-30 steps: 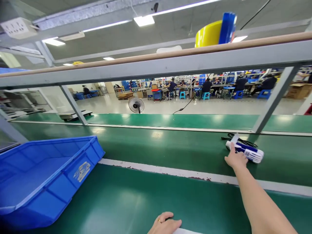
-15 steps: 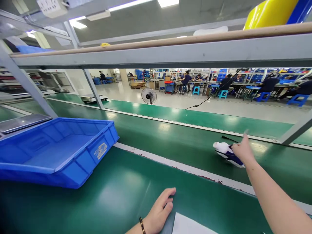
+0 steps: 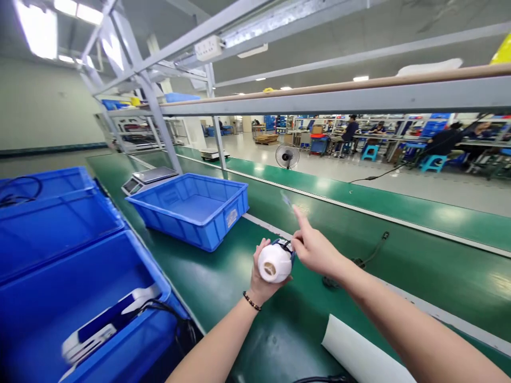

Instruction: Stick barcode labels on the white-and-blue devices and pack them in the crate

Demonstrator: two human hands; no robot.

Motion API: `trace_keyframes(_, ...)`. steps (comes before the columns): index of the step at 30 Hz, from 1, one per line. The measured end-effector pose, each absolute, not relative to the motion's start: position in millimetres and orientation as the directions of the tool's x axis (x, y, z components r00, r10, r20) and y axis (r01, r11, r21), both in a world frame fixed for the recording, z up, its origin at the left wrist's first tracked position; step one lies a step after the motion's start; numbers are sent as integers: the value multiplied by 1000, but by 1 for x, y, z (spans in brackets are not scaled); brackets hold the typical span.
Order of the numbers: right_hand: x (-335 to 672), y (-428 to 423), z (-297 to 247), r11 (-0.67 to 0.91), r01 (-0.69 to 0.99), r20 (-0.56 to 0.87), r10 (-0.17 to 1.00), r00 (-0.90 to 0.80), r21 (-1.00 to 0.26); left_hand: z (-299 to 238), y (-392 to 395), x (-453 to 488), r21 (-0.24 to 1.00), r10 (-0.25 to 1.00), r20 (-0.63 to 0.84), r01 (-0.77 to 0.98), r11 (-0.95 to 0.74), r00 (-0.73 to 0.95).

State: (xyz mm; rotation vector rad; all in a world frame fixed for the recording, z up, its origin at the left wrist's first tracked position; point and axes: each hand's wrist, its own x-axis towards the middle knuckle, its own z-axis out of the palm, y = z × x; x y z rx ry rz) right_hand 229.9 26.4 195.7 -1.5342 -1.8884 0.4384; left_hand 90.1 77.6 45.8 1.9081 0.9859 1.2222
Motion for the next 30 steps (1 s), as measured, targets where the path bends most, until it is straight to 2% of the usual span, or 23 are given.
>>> trace_keyframes(2, 207, 27, 194, 367, 744, 325, 922, -211, -559, 47, 74, 61, 845, 846, 473, 144, -515, 247)
trace_keyframes(4, 198, 28, 192, 426, 748, 354, 895, -270, -508, 50, 67, 31, 872, 858, 451, 85, -483, 244)
trace_keyframes(6, 200, 28, 187, 429, 752, 342, 896, -283, -501, 59, 59, 3, 898, 874, 389, 92, -430, 291)
trace_keyframes(8, 212, 27, 176, 382, 779, 287, 920, -267, -498, 72, 53, -21, 913, 860, 311, 125, -389, 406)
trace_keyframes(11, 235, 20, 148, 238, 882, 235, 960, -150, -408, 91, 49, -39, 862, 804, 138, 330, -385, 578)
trace_keyframes(14, 250, 2, 117, 81, 938, 311, 950, 29, -336, 96, 50, -34, 665, 752, -31, 575, -476, 658)
trace_keyframes(17, 244, -24, 100, 37, 907, 450, 876, 173, -420, 89, 53, -14, 473, 693, -115, 653, -592, 712)
trace_keyframes(20, 223, -47, 95, -46, 774, 458, 784, 420, -631, 81, 53, -3, 385, 664, -119, 650, -655, 739)
trace_keyframes(22, 210, -59, 93, -140, 613, 343, 723, 600, -778, 77, 47, -7, 399, 673, -94, 647, -650, 734)
trace_keyframes(24, 200, -67, 88, -196, 475, 224, 690, 689, -858, 72, 38, -19, 457, 702, -47, 640, -617, 710)
trace_keyframes(27, 192, -77, 79, -211, 443, 164, 725, 669, -871, 58, 20, -42, 555, 744, 58, 598, -578, 666)
trace_keyframes(30, 184, -81, 75, -151, 472, 160, 816, 555, -869, 35, 4, -55, 650, 765, 164, 515, -559, 623)
